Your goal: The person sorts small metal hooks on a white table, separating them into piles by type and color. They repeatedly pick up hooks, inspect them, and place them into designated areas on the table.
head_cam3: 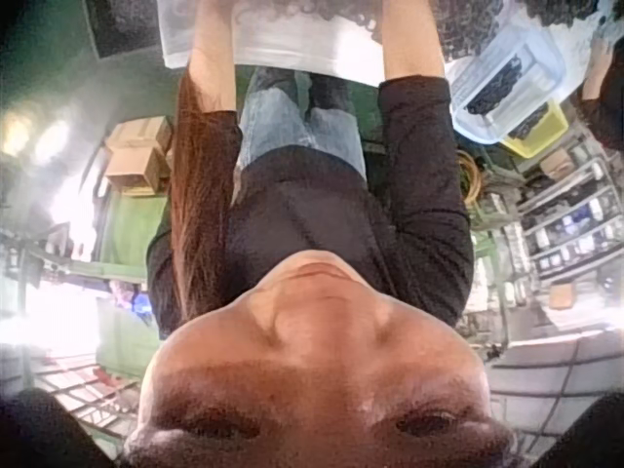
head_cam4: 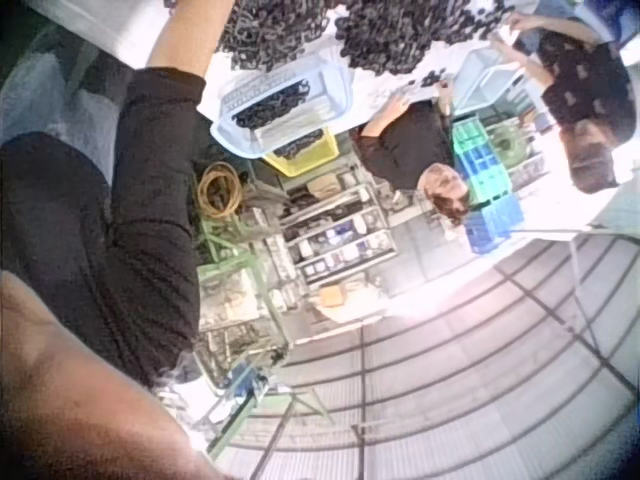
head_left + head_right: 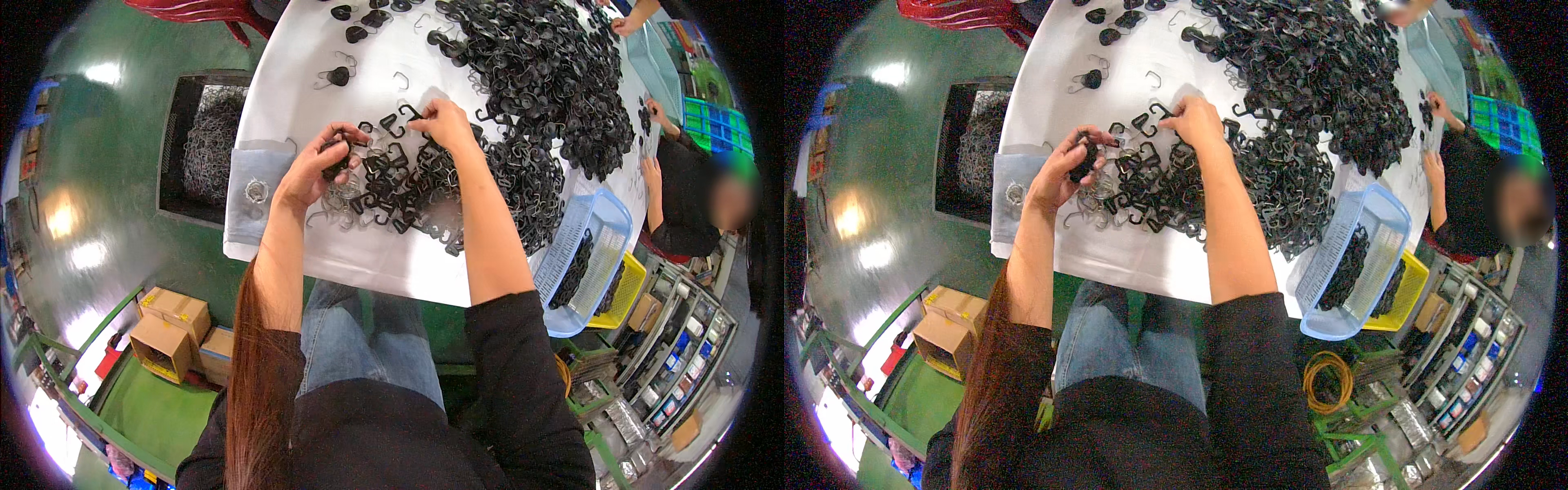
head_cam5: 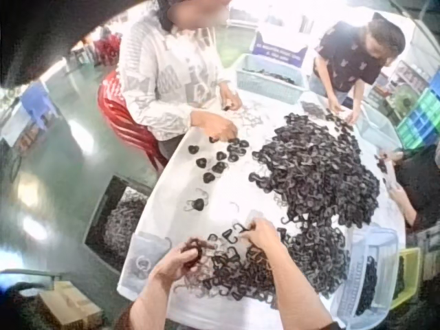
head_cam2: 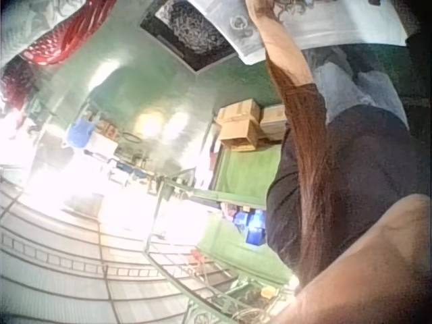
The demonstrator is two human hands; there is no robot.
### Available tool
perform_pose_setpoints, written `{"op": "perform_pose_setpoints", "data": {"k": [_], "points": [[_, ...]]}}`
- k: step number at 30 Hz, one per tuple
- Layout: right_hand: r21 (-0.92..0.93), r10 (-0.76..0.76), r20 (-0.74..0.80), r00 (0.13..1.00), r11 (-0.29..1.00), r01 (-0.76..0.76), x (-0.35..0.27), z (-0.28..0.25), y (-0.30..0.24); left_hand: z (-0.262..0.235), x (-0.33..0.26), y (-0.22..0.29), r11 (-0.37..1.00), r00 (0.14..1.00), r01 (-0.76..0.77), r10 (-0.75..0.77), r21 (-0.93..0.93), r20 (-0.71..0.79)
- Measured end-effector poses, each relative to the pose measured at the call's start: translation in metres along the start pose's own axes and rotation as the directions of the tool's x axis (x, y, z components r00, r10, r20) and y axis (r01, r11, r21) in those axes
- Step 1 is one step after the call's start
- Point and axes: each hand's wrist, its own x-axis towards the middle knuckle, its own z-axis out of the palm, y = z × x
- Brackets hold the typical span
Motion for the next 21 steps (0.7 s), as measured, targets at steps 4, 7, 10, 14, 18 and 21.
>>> {"op": "perform_pose_setpoints", "data": {"k": [4,7,10,14,18,21], "points": [[0.861,-0.103,0.305,0.947,0.454,-0.228,-0.039,-0.03,0.01,-0.001,0.024,0.0,0.902,0.926,0.096,0.075,0.422,-0.37],[0.96,-0.122,0.233,0.965,0.188,-0.208,-0.055,-0.041,0.006,0.004,0.036,-0.008,0.308,0.832,0.228,0.432,0.924,-0.349],[0.854,-0.051,0.21,0.976,0.496,-0.158,-0.037,-0.032,-0.011,0.017,0.043,-0.023,-0.016,0.825,0.311,0.502,0.95,-0.261],[-0.089,-0.43,0.01,0.903,0.899,0.429,-0.006,-0.003,-0.035,0.02,0.049,-0.022,0.095,0.849,0.309,0.42,0.946,-0.319],[-0.412,-0.361,0.244,0.9,0.801,0.433,-0.001,0.003,-0.041,0.001,0.043,-0.008,0.612,0.902,0.282,0.095,0.739,-0.422],[-0.414,-0.372,0.218,0.902,0.802,0.431,-0.006,-0.001,-0.033,-0.009,0.033,-0.004,0.608,0.916,0.183,0.181,0.772,-0.359]]}}
